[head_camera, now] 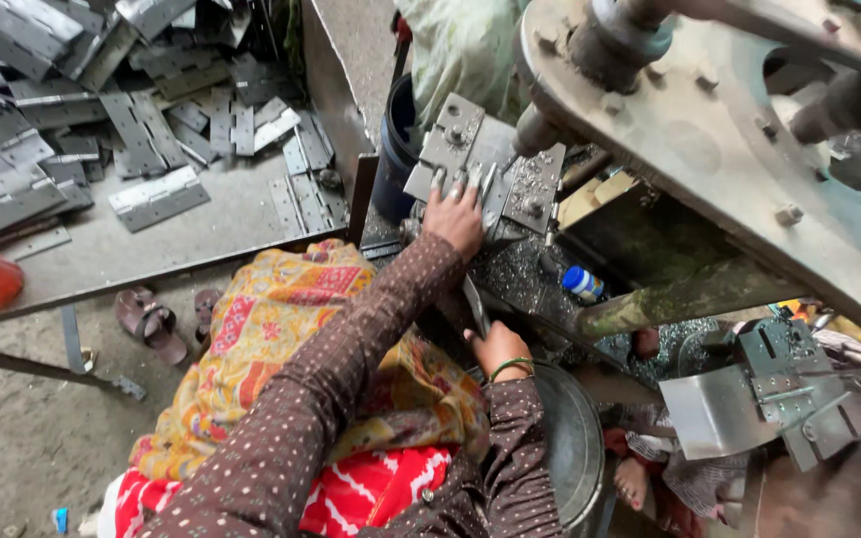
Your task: The person operates a manual press machine to shape metal hinge components. They repeatedly pick up metal pieces, position them under the press, and activate the machine to form the parts.
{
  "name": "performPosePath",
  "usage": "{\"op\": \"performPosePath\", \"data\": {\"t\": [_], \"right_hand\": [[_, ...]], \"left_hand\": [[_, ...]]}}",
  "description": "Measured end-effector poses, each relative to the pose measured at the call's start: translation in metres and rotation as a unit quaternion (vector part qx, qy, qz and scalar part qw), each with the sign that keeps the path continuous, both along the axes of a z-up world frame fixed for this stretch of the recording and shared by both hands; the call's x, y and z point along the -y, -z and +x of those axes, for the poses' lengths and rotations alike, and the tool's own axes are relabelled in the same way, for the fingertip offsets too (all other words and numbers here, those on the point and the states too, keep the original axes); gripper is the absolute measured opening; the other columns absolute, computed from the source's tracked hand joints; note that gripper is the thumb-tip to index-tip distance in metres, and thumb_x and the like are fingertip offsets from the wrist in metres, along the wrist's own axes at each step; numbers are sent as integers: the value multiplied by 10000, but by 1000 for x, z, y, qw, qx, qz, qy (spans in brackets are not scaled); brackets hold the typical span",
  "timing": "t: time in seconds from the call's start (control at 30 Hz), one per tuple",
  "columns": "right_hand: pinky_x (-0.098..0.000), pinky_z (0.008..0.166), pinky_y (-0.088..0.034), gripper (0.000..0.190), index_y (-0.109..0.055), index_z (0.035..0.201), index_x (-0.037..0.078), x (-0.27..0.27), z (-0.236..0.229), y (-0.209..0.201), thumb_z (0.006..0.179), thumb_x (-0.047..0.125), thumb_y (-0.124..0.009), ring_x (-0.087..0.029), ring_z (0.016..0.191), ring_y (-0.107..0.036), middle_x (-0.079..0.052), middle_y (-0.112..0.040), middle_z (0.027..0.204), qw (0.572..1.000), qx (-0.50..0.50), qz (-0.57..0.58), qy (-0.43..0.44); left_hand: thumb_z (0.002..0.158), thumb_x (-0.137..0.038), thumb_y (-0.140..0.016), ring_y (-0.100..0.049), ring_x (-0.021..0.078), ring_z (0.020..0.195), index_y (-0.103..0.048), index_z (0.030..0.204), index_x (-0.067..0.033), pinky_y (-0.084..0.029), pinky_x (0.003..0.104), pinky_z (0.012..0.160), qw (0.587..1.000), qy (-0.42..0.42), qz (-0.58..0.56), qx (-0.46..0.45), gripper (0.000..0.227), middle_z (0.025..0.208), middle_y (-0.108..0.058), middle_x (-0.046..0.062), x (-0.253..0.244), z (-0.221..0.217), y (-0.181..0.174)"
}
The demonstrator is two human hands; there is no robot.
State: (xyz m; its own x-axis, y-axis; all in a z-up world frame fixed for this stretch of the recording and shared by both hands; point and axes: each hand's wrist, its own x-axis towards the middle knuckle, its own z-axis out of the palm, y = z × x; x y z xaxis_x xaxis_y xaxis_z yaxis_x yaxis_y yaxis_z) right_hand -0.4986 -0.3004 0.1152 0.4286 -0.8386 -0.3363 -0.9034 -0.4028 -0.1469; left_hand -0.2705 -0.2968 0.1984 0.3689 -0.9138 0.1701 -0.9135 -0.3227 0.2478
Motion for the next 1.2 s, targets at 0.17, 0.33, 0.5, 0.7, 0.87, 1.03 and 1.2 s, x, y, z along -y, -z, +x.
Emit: {"op": "performPosePath", "data": {"t": [0.17, 0.33, 0.5, 0.7, 0.87, 1.03, 1.2], "right_hand": [[-566, 786, -544, 492, -699, 975, 58, -14, -5, 38, 853, 535, -701, -479, 922, -684, -254, -725, 944, 997, 73, -32, 17], [-583, 696, -524, 464, -631, 998, 25, -28, -10, 88, 919, 482, -643, -478, 810, -683, -249, -707, 857, 990, 125, -54, 28], [-576, 740, -524, 486, -631, 992, 16, -26, -12, 94, 896, 491, -668, -488, 869, -672, -271, -707, 898, 985, 168, -10, 27], [-539, 836, -538, 547, -665, 1057, 34, -8, -7, 33, 845, 536, -713, -474, 979, -676, -274, -705, 1002, 995, 93, 24, 27], [-529, 872, -535, 571, -658, 1076, 27, -7, 2, -1, 854, 550, -715, -469, 1018, -675, -272, -711, 1038, 998, 56, 24, 17], [-529, 879, -529, 572, -648, 1076, 28, -17, 2, -12, 861, 553, -719, -469, 1020, -668, -268, -711, 1037, 998, 48, 28, 19], [-529, 879, -538, 550, -654, 1078, 41, -18, 5, -16, 864, 545, -707, -450, 1017, -686, -249, -726, 1032, 999, 40, 17, 21]], "left_hand": [[987, -240, -421, -476, 288, 1350, -638, 1263, -39, -306, 581, 1130, 999, 3, 36, 40, 404, 1464, -508, 155, 20, 9, 6], [1036, -221, -404, -517, 298, 1314, -611, 1325, 1, -353, 555, 1105, 999, 6, 24, 31, 419, 1446, -532, 190, 21, 8, 8], [1001, -228, -427, -512, 307, 1333, -637, 1288, 3, -346, 544, 1121, 997, 1, -33, 72, 424, 1455, -532, 184, 12, 12, 6], [1030, -288, -429, -474, 327, 1357, -645, 1266, 2, -285, 584, 1154, 998, 10, 9, 59, 433, 1502, -464, 216, 8, 10, 4], [1010, -303, -453, -416, 319, 1412, -637, 1287, -20, -255, 593, 1167, 1000, 20, 15, 7, 437, 1513, -458, 183, 12, 18, 0], [1005, -468, -504, -407, 318, 1423, -638, 1295, -12, -228, 597, 1190, 992, 65, -94, 60, 557, 1507, -470, 182, -43, 10, 3], [977, -474, -599, -433, 321, 1411, -641, 1380, -32, -264, 523, 1209, 948, 76, -294, 97, 600, 1517, -495, 159, -126, -15, 21]]}}
